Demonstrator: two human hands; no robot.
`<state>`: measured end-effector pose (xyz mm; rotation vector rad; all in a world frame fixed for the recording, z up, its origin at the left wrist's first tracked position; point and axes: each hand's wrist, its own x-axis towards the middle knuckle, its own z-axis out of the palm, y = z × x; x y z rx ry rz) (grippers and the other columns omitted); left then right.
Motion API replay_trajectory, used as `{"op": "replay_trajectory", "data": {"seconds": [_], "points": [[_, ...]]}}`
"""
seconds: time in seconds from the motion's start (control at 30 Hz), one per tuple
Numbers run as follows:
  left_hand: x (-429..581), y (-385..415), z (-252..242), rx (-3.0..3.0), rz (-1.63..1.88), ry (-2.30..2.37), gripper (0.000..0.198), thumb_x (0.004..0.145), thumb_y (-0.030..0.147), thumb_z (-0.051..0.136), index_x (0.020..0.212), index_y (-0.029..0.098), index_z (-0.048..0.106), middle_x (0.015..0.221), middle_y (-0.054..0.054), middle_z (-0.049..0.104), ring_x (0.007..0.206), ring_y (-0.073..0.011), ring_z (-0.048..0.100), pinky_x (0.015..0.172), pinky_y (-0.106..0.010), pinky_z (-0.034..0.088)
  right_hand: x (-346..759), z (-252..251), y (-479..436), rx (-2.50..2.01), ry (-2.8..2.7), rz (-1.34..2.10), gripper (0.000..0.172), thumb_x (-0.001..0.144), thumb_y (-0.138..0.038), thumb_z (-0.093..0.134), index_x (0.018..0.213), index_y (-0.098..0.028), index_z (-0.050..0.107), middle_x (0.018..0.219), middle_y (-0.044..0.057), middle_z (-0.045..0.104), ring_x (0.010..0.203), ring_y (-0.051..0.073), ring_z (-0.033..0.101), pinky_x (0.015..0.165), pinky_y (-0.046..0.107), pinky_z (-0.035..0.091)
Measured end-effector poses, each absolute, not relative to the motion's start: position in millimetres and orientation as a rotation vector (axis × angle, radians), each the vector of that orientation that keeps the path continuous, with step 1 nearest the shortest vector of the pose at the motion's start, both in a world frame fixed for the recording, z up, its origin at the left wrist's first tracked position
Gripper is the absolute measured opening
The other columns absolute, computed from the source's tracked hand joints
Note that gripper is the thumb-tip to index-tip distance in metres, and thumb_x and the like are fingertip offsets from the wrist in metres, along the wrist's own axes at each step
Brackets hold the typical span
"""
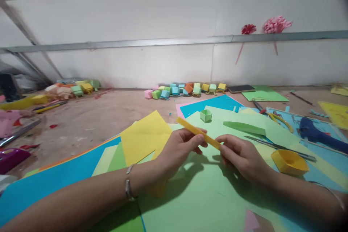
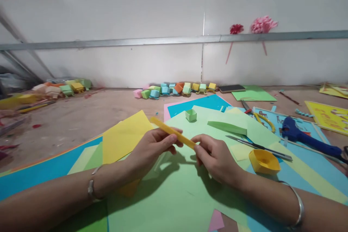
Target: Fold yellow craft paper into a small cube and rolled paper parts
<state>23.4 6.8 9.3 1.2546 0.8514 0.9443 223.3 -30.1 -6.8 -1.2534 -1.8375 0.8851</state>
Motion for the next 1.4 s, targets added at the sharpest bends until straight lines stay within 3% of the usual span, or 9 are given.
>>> {"op": "replay_trajectory", "data": {"seconds": [0.17,0.37,0.5,0.7,0.87,1.0,1.13,1.4], "points": [[19,14,6,1.032,0.792,0.855,0.039,0.066,0.042,0.083,0.079,0.009,0.070,0.060,-0.003,0.066,0.055,-0.0084,0.058,0.053,-0.019,0.044,232,-14,-35,-0.870,-2.050,0.635,0.031,0.098,-0.023,0.039,0.127,-0.023,0.050,0.068,-0.002,0.064,0.058,0.012,0.060,0.054,0.022,0.047],[18,11,-2,1.099,0.499,0.790,0.041,0.064,0.046,0.083,0.067,0.007,0.070,0.059,-0.005,0.065,0.048,-0.0067,0.055,0.048,-0.018,0.040,229,-17,-22,-0.625,-2.146,0.260,0.037,0.095,-0.012,0.047,0.124,-0.029,0.061,0.097,0.005,0.062,0.086,0.014,0.064,0.072,0.026,0.055],[19,7,-6,1.099,0.470,0.757,0.044,0.062,0.049,0.084,0.062,0.008,0.067,0.055,-0.001,0.060,0.044,-0.0057,0.052,0.046,-0.019,0.039,229,-22,-22,-0.617,-2.120,0.311,0.034,0.093,-0.012,0.055,0.119,-0.031,0.066,0.091,0.003,0.058,0.079,0.013,0.062,0.066,0.024,0.054],[19,9,-9,1.129,0.482,0.666,0.046,0.057,0.048,0.088,0.072,0.009,0.069,0.059,-0.003,0.065,0.050,-0.0077,0.058,0.051,-0.018,0.046,231,-23,-22,-0.593,-2.107,0.469,0.026,0.092,-0.016,0.059,0.110,-0.028,0.072,0.084,0.003,0.056,0.073,0.013,0.061,0.062,0.024,0.052],[18,7,-1,1.165,0.534,0.715,0.046,0.061,0.051,0.083,0.073,0.011,0.064,0.066,-0.005,0.067,0.053,-0.0099,0.061,0.051,-0.020,0.049,229,-12,-22,-0.661,-2.160,0.709,0.018,0.097,-0.020,0.049,0.093,-0.020,0.067,0.090,0.006,0.064,0.080,0.014,0.064,0.073,0.025,0.053],[18,8,2,1.297,0.738,0.861,0.031,0.069,0.040,0.078,0.071,0.013,0.062,0.060,0.001,0.061,0.048,-0.0081,0.055,0.047,-0.020,0.046,228,-6,-25,-0.745,-2.185,0.556,0.013,0.093,-0.015,0.048,0.086,-0.020,0.058,0.089,0.006,0.065,0.080,0.015,0.062,0.071,0.026,0.052],[19,10,2,1.367,0.793,0.901,0.022,0.076,0.033,0.070,0.071,0.012,0.064,0.062,0.000,0.064,0.046,-0.0074,0.055,0.047,-0.020,0.046,228,-8,-29,-0.846,-2.171,0.383,0.013,0.088,-0.014,0.050,0.078,-0.020,0.054,0.075,0.003,0.062,0.066,0.014,0.059,0.059,0.025,0.049],[18,5,2,1.404,0.745,0.863,0.015,0.081,0.019,0.060,0.082,0.010,0.072,0.068,-0.004,0.067,0.058,-0.0113,0.061,0.054,-0.023,0.053,227,-13,-27,-1.086,-2.158,0.162,0.019,0.085,-0.015,0.048,0.067,-0.019,0.053,0.062,0.001,0.058,0.054,0.012,0.052,0.050,0.024,0.042]]}}
